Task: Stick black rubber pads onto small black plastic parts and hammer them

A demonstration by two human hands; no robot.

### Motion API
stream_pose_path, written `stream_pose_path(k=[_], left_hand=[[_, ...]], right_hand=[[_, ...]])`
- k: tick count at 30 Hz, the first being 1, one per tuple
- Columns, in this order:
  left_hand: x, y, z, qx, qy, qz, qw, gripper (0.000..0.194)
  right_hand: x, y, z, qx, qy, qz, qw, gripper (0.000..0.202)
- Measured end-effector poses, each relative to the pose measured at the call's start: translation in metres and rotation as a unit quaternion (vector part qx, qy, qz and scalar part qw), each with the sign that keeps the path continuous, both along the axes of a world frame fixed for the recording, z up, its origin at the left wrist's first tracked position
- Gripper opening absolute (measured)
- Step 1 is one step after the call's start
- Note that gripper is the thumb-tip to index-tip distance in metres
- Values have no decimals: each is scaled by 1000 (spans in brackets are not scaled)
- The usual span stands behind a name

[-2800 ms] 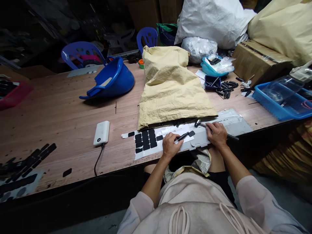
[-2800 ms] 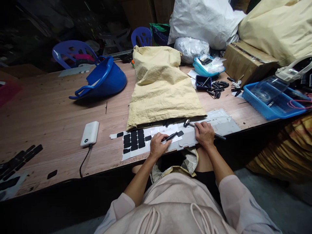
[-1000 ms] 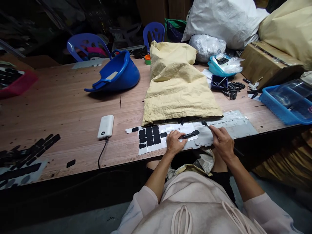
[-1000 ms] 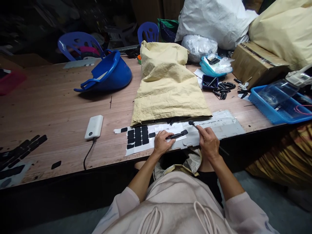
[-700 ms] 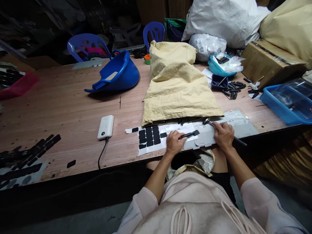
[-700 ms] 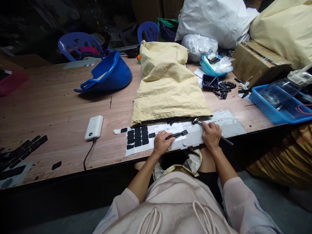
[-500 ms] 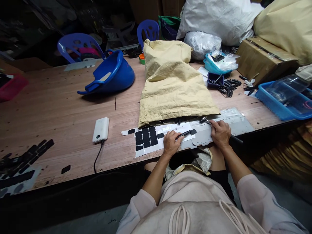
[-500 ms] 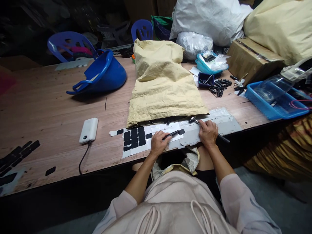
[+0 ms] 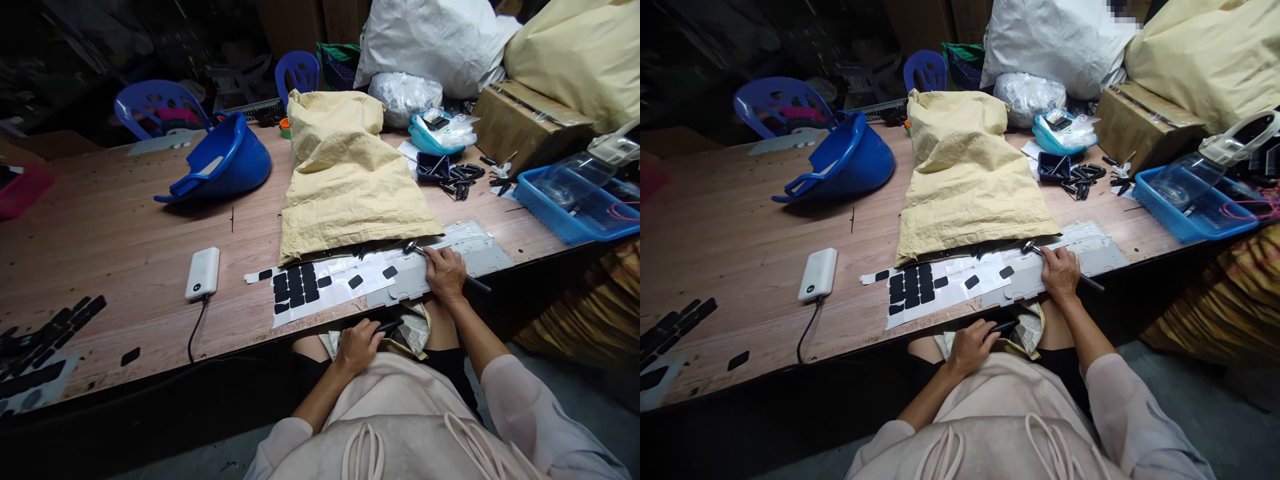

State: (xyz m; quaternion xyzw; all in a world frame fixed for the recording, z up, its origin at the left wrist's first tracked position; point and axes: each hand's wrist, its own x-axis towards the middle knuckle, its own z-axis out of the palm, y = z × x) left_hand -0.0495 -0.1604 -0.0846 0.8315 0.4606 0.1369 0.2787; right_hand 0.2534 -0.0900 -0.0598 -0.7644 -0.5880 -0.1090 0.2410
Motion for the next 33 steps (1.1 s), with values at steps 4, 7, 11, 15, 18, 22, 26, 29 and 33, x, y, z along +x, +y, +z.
stream_pose_path(k=[4,7,11,15,18,22,26,29,33], left_hand=[[4,-1,4,-50,4,14,999,29],[11,16,25,2,-98,42,994,23],[24,81,48,83,-127,184,971,22],[38,147,52,76,-91,294,948,21],[45,168,51,40,-67,322,943,18],[42,167,54,4,-77,339,938,16],[25,147,56,11,-107,296,949,11],[15,125,52,31,-124,220,967,7],[16,108,46,57,-77,140,985,10]], right_hand=[[-1,0,1,6,-8,-6,1000,34],[-1,0,0,5,-6,-4,1000,34],[0,0,-1,-7,-2,-3,1000,36],[0,0,-1,5,1,1,1000,35],[-1,0,0,17,0,2,1000,34],[-2,0,1,14,-8,-2,1000,33],[-1,0,0,15,-11,1,1000,33],[-1,0,-1,12,0,1,1000,33],[0,0,0,3,1,-3,1000,34]])
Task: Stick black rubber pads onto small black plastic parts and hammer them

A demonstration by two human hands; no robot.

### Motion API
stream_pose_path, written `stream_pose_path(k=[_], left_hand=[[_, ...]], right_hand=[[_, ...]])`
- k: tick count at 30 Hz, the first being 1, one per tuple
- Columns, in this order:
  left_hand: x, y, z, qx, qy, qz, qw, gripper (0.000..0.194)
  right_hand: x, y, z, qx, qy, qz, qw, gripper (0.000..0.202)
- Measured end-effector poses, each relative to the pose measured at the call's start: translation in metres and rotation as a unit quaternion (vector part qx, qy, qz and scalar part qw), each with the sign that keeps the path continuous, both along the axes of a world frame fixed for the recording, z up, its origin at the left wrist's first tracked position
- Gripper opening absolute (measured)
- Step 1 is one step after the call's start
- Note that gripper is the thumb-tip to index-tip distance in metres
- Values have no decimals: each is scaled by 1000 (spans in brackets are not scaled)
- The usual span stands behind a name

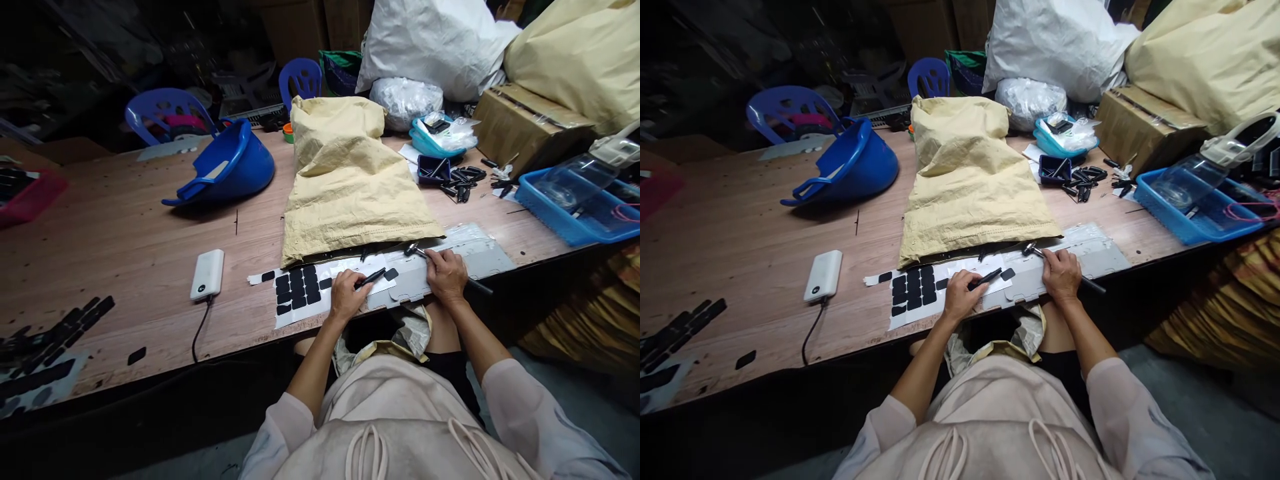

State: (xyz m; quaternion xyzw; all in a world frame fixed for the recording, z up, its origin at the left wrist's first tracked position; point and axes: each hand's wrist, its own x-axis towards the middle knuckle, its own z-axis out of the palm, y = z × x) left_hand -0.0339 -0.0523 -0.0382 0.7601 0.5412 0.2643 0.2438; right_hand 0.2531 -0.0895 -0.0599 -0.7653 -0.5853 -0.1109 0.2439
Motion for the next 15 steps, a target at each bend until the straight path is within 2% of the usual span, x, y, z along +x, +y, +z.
stream_pose_path(k=[3,9,15], left_hand=[[4,-1,-1,-1,30,-9,1000,13],[4,4,1,-22,29,-30,999,22],[4,5,-1,-32,26,-31,999,19]], right_hand=[[0,-1,1,-3,-6,-1,1000,33],[2,1,1,-2,-5,-9,1000,34],[6,0,9,-18,21,12,1000,32]])
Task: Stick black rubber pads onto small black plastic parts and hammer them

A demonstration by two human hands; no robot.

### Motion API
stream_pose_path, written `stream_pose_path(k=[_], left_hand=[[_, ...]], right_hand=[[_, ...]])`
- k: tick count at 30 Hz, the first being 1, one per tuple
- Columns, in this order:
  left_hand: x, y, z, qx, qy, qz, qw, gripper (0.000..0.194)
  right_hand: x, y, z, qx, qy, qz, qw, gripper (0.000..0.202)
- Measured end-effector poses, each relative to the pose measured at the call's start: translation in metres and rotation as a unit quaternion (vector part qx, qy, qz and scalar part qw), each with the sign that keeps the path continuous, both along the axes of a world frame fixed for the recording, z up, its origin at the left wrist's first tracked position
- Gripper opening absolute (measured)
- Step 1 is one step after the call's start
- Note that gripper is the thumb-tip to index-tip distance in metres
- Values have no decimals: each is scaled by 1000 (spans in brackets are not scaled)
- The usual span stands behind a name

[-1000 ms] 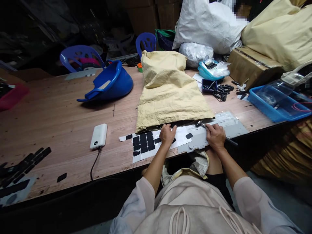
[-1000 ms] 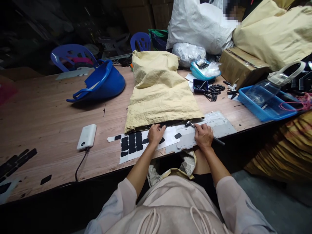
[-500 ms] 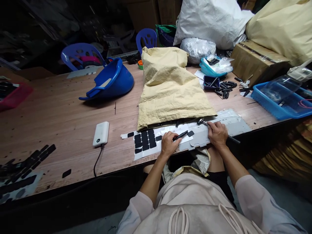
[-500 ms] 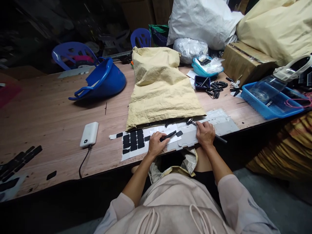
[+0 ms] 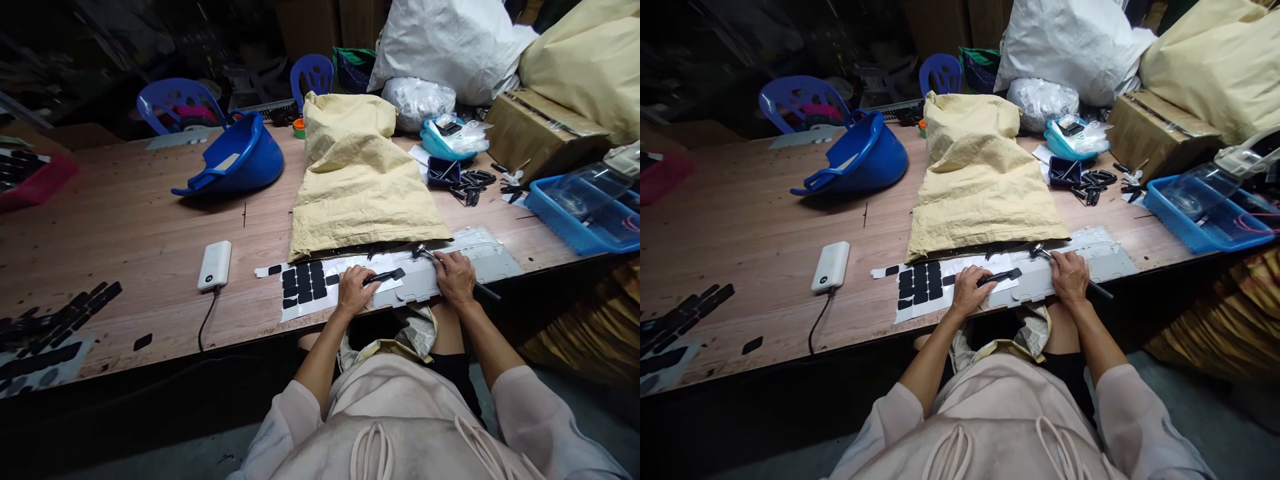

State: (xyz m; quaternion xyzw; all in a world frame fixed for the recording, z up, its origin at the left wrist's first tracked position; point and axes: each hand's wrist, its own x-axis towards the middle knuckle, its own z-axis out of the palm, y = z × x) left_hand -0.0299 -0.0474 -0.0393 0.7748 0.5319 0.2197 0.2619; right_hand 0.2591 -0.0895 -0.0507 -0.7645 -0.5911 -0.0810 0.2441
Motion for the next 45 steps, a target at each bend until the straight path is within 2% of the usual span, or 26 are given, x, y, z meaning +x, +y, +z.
stream_pose_path(k=[4,9,14,20,24,30,34,37,42,45], left_hand=[[-1,0,-1,-6,-20,2,1000,16],[-1,0,-1,-11,-38,9,999,16],[-1,-1,0,-14,-44,12,999,16],[-1,0,1,-14,-39,9,999,14],[0,0,1,-12,-38,14,999,13],[0,0,-1,-9,-45,16,999,13],[0,0,-2,-15,-46,19,999,14],[0,0,-2,-16,-45,20,999,14],[-1,0,-2,-17,-40,14,999,11],[-2,0,-1,-15,-37,8,999,8]], right_hand=[[-23,-18,14,46,70,23,996,36],[-72,-47,25,25,159,129,978,36],[-99,-58,27,-17,108,171,979,39],[-108,-59,31,4,54,179,982,44],[-107,-58,29,-29,16,180,983,45],[-99,-58,34,-10,36,152,988,46],[-96,-60,30,-34,31,153,987,43],[-91,-59,28,-23,48,137,989,40],[-62,-44,27,30,50,58,997,38],[-34,-30,21,26,22,32,999,35]])
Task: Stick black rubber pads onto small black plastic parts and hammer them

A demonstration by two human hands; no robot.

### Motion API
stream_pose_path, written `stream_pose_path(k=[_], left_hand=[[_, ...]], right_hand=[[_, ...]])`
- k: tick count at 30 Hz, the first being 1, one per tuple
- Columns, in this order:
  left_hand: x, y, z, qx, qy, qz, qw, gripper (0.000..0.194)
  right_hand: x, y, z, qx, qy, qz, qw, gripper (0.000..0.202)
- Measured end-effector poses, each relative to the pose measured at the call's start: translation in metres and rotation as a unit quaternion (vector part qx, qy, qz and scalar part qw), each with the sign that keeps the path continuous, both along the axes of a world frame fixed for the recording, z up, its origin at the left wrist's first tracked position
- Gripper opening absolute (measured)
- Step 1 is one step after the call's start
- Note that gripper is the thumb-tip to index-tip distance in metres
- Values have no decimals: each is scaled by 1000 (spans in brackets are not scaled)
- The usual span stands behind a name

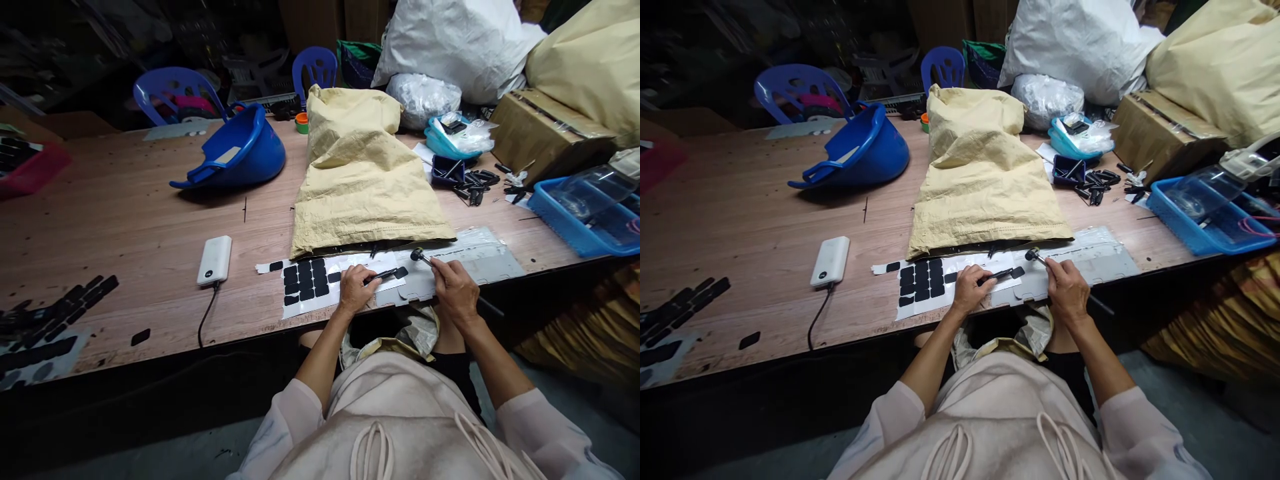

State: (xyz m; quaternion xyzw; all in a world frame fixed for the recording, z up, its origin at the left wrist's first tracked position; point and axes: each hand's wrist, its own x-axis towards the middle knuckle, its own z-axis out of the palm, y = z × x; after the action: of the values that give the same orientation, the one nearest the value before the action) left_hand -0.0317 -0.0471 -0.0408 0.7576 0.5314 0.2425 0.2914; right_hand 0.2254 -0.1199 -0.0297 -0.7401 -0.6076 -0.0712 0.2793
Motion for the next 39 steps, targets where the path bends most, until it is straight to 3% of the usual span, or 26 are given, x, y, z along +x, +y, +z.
stream_pose_path(k=[5,17,22,25,28,31,34,39], left_hand=[[-2,-1,2,3,1,-3,1000,10],[-5,-2,2,13,10,-14,1000,9],[-11,-37,6,43,-2,-96,994,12],[-15,-68,-1,63,11,-139,988,13],[-15,-89,-12,97,41,-145,984,19],[-13,-96,-16,118,49,-137,982,24],[-8,-89,-9,111,26,-100,988,19],[14,-38,8,111,6,52,992,7]], right_hand=[[27,19,-16,-13,-47,-14,999,31],[21,25,-28,-6,-35,-42,998,34],[22,26,-29,-2,-36,-43,998,34],[22,26,-31,1,-36,-41,998,34],[21,26,-31,-1,-41,-44,998,34],[20,26,-30,3,-50,-47,998,34],[18,26,-29,8,-54,-48,997,33],[17,26,-28,5,-45,-47,998,32]])
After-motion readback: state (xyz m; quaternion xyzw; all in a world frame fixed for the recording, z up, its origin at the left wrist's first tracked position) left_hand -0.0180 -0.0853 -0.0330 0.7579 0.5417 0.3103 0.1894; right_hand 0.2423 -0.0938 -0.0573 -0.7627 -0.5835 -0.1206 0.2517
